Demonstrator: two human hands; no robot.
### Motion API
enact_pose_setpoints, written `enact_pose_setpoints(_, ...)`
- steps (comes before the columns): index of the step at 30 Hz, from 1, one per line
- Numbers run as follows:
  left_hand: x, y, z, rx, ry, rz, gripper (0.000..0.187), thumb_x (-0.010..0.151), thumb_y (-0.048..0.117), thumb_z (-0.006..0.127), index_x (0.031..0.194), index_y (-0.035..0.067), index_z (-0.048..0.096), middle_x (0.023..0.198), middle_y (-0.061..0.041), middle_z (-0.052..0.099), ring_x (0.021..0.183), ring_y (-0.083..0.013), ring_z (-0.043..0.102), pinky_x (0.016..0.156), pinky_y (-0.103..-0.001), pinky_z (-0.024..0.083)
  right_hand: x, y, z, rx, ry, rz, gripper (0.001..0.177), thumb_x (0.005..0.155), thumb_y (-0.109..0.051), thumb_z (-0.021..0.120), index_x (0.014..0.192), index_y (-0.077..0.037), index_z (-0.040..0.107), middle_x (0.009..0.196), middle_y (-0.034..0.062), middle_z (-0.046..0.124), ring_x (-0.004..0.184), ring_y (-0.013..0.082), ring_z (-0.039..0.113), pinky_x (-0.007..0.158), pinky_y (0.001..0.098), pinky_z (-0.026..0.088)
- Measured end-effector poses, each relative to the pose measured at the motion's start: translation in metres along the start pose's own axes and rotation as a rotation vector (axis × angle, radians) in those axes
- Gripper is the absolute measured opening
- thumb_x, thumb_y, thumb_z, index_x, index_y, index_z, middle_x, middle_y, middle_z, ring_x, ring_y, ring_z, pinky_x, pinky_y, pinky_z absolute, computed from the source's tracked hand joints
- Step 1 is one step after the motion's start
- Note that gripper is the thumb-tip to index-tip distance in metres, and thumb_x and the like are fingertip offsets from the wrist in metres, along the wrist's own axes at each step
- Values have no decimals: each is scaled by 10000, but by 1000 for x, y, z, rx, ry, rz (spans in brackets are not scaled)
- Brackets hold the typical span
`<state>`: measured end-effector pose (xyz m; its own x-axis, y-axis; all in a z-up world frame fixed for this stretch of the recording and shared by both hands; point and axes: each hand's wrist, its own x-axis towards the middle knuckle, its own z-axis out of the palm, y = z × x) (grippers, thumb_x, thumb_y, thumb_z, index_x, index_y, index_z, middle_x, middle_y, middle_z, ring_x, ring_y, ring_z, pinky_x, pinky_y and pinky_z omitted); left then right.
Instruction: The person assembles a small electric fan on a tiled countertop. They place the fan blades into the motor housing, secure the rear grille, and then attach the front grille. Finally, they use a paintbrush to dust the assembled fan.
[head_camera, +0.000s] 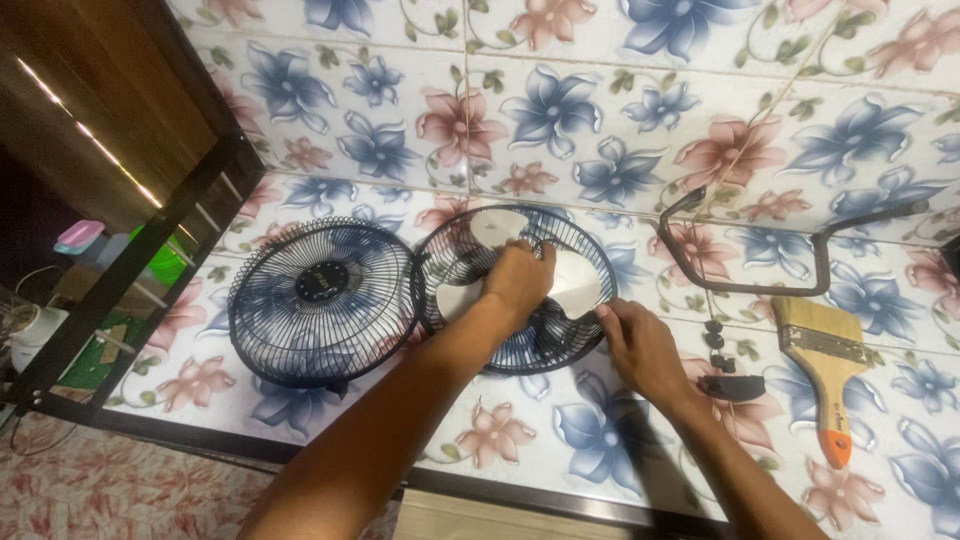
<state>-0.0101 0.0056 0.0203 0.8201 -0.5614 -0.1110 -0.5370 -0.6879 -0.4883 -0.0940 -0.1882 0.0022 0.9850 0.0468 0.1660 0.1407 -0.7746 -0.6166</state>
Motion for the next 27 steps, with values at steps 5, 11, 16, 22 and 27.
enact_pose_setpoints(5,-7,-3,-13,8,18,-2,1128,635,481,912,1464,-85,398,1133,-200,701,1119,-393,644,862,-428,559,4,-4,-13,129,-136,139,381,1015,-383,521,1033,-46,699,698,155,696,607,239,663,622,388,508)
enact_pose_setpoints(11,-6,-5,-8,4,17,34,1120,641,471,908,1471,-91,407,1122,-193,714,1091,-374,662,888,-404,542,-3,-30,-30,145,-148,98,314,962,-321,604,1046,-35,705,661,141,718,572,212,676,592,380,523)
enact_pose_setpoints(16,5,4,0,-32,-19,-61,1069,670,477,886,1449,-107,445,1127,-182,706,1071,-348,670,866,-418,546,-23,-54,-34,-43,-126,91,244,947,-267,653,1019,-46,726,671,185,716,555,296,690,595,422,528)
enact_pose_setpoints(22,32,19,-2,-8,-158,-180,544,867,333,771,1271,-1,626,1251,-184,644,1022,-415,709,843,-544,561,-40,-63,-27,20,32,55,217,925,-218,672,971,-12,723,690,204,715,604,353,705,596,455,525)
enact_pose_setpoints(27,34,10,-11,-150,-212,-196,592,863,380,765,1292,-2,624,1212,-147,682,1025,-373,715,816,-512,565,-47,-66,-17,114,108,121,208,933,-205,654,974,-9,711,682,200,717,603,335,724,576,442,541)
